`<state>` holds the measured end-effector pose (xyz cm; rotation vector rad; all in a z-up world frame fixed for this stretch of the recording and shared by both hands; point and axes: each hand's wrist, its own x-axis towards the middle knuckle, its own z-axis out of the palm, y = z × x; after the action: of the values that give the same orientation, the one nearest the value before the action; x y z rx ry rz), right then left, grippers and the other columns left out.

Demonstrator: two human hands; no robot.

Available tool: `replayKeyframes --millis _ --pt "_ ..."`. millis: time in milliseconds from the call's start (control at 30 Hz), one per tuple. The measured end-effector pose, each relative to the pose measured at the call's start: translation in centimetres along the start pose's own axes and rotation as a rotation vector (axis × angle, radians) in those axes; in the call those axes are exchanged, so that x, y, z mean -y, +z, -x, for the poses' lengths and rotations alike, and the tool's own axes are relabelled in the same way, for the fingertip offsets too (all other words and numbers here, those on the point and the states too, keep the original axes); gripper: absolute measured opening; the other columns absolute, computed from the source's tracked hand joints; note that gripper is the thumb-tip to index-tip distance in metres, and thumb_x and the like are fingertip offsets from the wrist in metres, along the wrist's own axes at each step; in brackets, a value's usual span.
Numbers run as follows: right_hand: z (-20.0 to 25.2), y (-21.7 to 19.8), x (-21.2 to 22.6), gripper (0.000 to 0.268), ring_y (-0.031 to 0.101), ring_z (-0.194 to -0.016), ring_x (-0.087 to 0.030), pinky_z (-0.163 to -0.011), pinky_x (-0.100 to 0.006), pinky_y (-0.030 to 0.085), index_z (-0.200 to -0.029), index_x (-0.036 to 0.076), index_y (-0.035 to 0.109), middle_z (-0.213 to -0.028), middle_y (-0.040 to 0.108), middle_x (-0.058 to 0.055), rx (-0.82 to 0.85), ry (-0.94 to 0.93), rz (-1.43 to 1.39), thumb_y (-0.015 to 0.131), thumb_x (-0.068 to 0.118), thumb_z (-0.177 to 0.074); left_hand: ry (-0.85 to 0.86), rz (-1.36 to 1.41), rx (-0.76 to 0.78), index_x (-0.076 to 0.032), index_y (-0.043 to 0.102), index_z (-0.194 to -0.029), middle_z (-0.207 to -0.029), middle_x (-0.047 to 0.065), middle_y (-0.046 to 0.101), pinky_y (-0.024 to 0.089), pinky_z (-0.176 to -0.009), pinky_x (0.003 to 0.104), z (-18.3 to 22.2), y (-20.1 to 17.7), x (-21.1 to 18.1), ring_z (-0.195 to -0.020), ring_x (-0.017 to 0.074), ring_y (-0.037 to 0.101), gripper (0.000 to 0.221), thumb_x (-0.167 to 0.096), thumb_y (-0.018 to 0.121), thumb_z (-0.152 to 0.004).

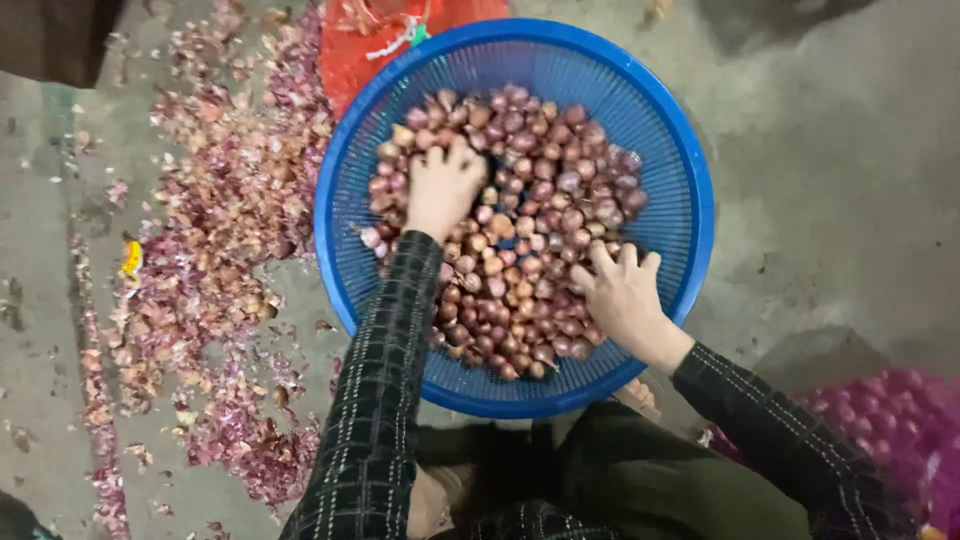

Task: Sorting and cleaning small onions from a large blue basket into a metal bowl on a concrete floor

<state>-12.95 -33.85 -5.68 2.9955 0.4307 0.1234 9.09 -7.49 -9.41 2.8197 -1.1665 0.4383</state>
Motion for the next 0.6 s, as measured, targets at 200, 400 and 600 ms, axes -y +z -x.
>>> replayKeyframes --millis 200,400,600 --pt "-1.4 0.9 -1.5 0.036 0.069 -0.060 -0.038 -0.052 -0.052 0.056 -0.096 0.016 0.058 -0.097 0.055 -0.009 0.208 0.109 -0.259 0.076 0.043 -0.080 -0.266 0.399 0.170 -0.024 0.066 -0.131 -0.148 0.012 0.041 0.065 -0.076 0.053 1.9 -6.2 0.5 -0.100 0.0501 0.070 0.036 -0.035 0.072 -0.096" --pt "-4.6 -1.9 -2.7 0.032 0.075 -0.080 -0.039 -0.073 -0.055 0.058 -0.101 0.028 0.061 -0.088 0.072 -0.002 0.401 0.357 -0.485 0.053 0.059 -0.097 -0.386 0.360 0.118 -0.018 0.069 -0.129 -0.122 0.017 0.063 0.056 -0.090 0.047 10.5 -8.9 2.2 -0.107 0.0418 0.066 0.029 -0.019 0.064 -0.100" --pt "-8.1 -1.0 -1.7 0.026 0.066 -0.099 -0.016 -0.093 -0.040 0.042 -0.073 0.030 0.057 -0.072 0.066 0.009 -0.228 0.148 -0.292 0.066 0.044 -0.094 -0.194 0.111 0.194 -0.026 0.069 -0.116 -0.093 0.007 0.055 0.051 -0.081 0.037 11.9 -5.4 -1.6 -0.095 0.0289 0.060 0.028 -0.028 0.072 -0.088"
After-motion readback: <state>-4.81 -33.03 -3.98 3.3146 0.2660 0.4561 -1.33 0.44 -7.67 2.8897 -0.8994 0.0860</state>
